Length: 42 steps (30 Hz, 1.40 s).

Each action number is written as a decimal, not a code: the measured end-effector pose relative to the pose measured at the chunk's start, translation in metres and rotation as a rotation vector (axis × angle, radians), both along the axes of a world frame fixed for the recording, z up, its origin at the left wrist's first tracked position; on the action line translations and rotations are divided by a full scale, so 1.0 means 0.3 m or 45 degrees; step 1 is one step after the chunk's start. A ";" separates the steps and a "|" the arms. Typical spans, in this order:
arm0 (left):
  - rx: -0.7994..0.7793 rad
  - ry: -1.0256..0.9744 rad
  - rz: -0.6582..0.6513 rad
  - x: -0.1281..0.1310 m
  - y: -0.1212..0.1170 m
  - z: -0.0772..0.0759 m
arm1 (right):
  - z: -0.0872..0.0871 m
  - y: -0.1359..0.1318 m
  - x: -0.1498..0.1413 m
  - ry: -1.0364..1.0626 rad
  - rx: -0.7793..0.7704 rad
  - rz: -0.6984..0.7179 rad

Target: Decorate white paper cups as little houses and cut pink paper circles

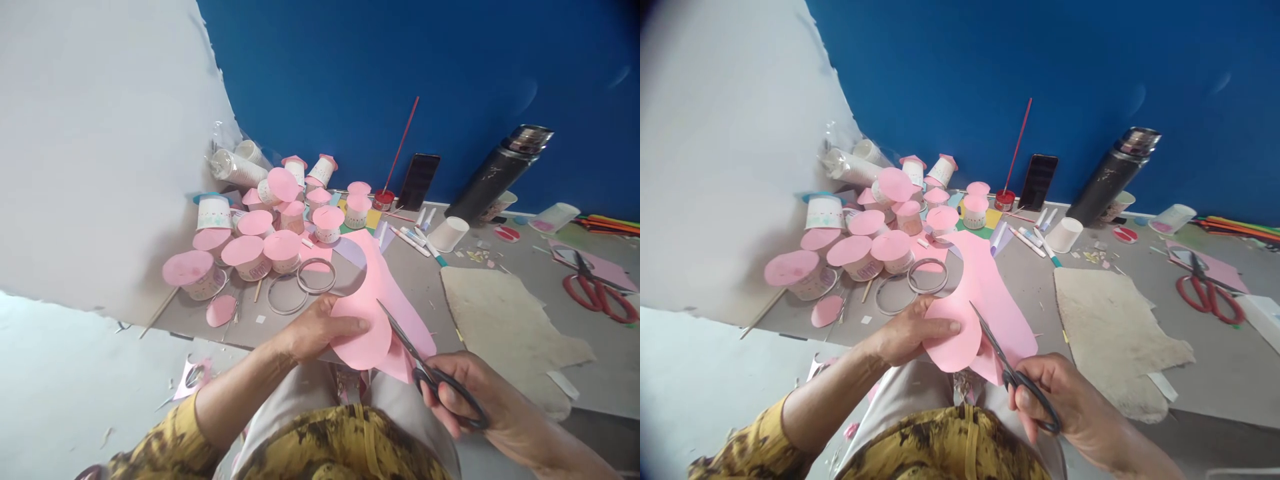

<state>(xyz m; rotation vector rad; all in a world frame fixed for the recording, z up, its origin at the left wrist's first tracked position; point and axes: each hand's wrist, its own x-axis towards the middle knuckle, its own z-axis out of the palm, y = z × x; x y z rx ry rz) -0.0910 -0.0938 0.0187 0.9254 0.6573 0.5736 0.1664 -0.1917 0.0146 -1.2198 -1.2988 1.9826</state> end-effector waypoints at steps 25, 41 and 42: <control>0.054 0.015 -0.117 -0.017 0.022 -0.003 | -0.020 -0.008 0.030 -0.104 0.025 0.016; 0.137 0.114 -0.165 -0.025 0.029 0.009 | -0.034 -0.013 0.038 -0.116 0.015 0.017; 0.137 0.122 -0.163 -0.026 0.031 0.010 | -0.035 -0.014 0.039 -0.114 0.014 0.013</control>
